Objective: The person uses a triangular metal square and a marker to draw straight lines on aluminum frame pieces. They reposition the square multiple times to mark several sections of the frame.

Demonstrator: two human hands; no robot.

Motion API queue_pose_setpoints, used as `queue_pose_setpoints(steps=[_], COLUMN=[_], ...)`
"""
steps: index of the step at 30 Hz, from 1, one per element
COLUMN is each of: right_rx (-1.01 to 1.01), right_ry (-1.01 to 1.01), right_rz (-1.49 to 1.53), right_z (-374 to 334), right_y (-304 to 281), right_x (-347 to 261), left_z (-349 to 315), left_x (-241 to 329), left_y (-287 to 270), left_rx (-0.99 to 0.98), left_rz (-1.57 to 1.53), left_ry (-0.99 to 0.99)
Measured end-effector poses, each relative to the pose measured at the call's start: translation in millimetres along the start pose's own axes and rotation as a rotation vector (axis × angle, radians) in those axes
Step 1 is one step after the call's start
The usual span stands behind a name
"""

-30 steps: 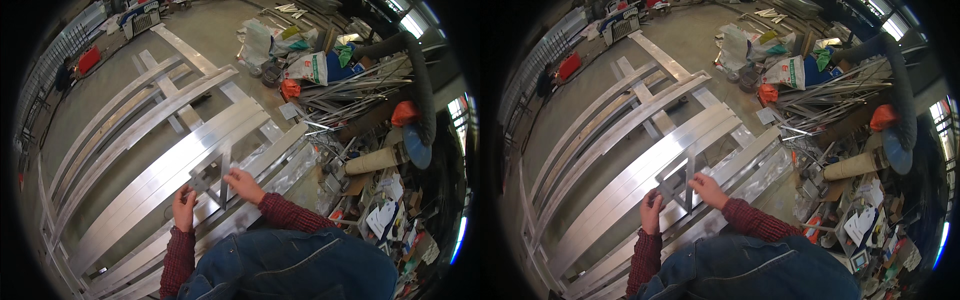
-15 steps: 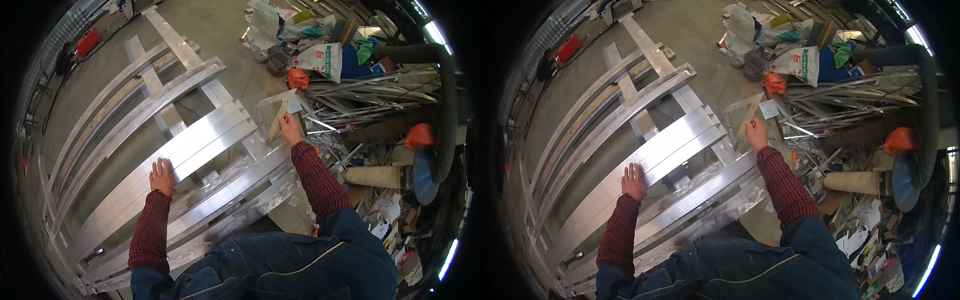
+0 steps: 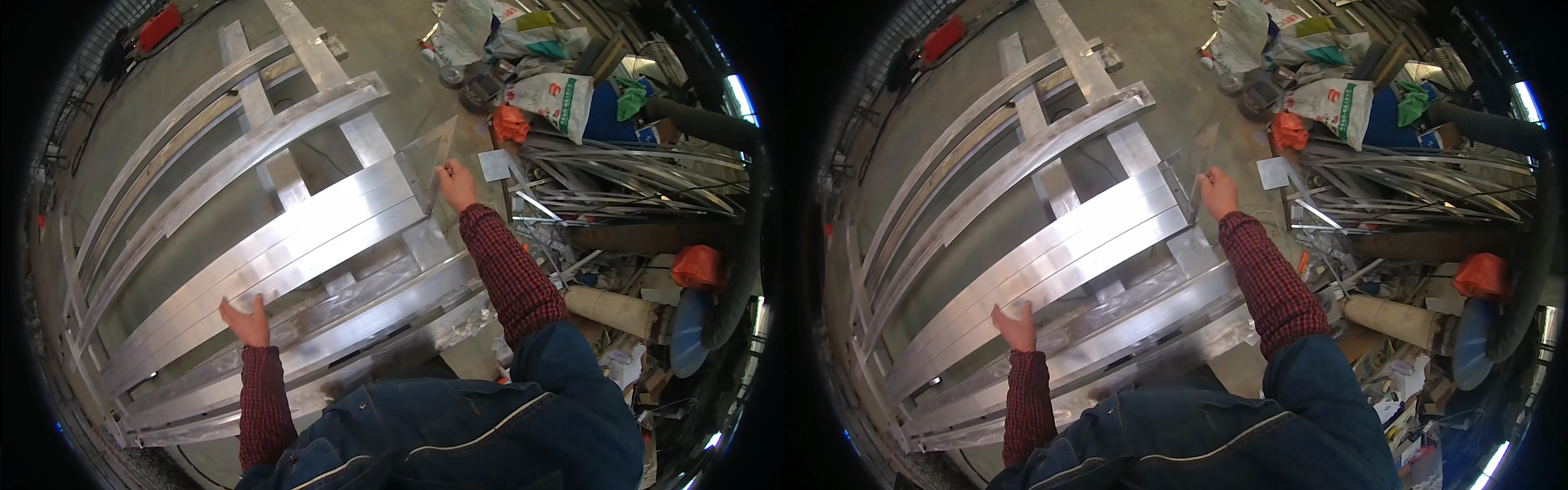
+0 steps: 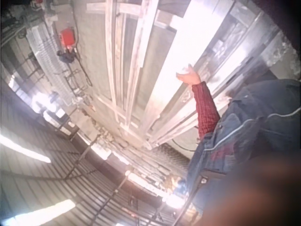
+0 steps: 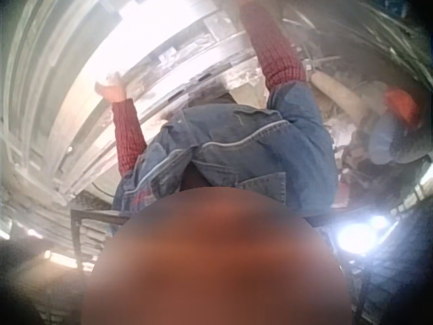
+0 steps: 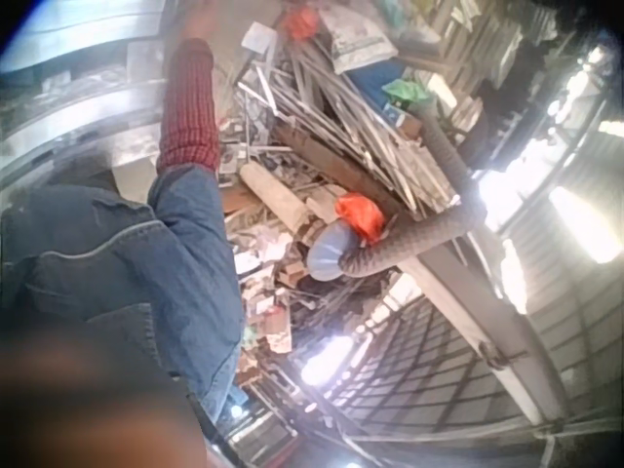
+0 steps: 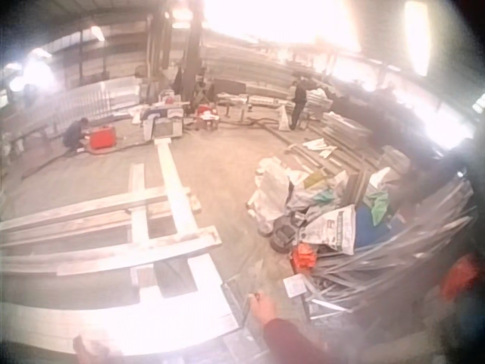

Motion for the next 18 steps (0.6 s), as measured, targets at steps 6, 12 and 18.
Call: queue_pose_setpoints(steps=[6, 12, 18], right_rx=[0.073, 0.010, -0.012], right_ry=[-0.026, 0.039, 0.021], right_rz=[-0.007, 0.082, 0.069], right_z=[-7, -14, -9], right_y=[0, -4, -9], right_x=[-3, -20, -20], left_z=[15, 21, 20], left_x=[-51, -89, -117], left_y=[26, 29, 72], left_rx=[-0.178, -0.043, -0.311], left_rz=[-0.963, -1.023, -1.426], left_ry=[-0.847, -1.064, -1.410])
Point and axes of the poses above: each hand's wrist, its own z-axis towards the middle knuckle, its own y-axis out of the palm, x = y × z, the point moved 5 cm from there along z, towards the middle knuckle, and after that the axes turned 4 degrees about x, right-handed, at the moved point
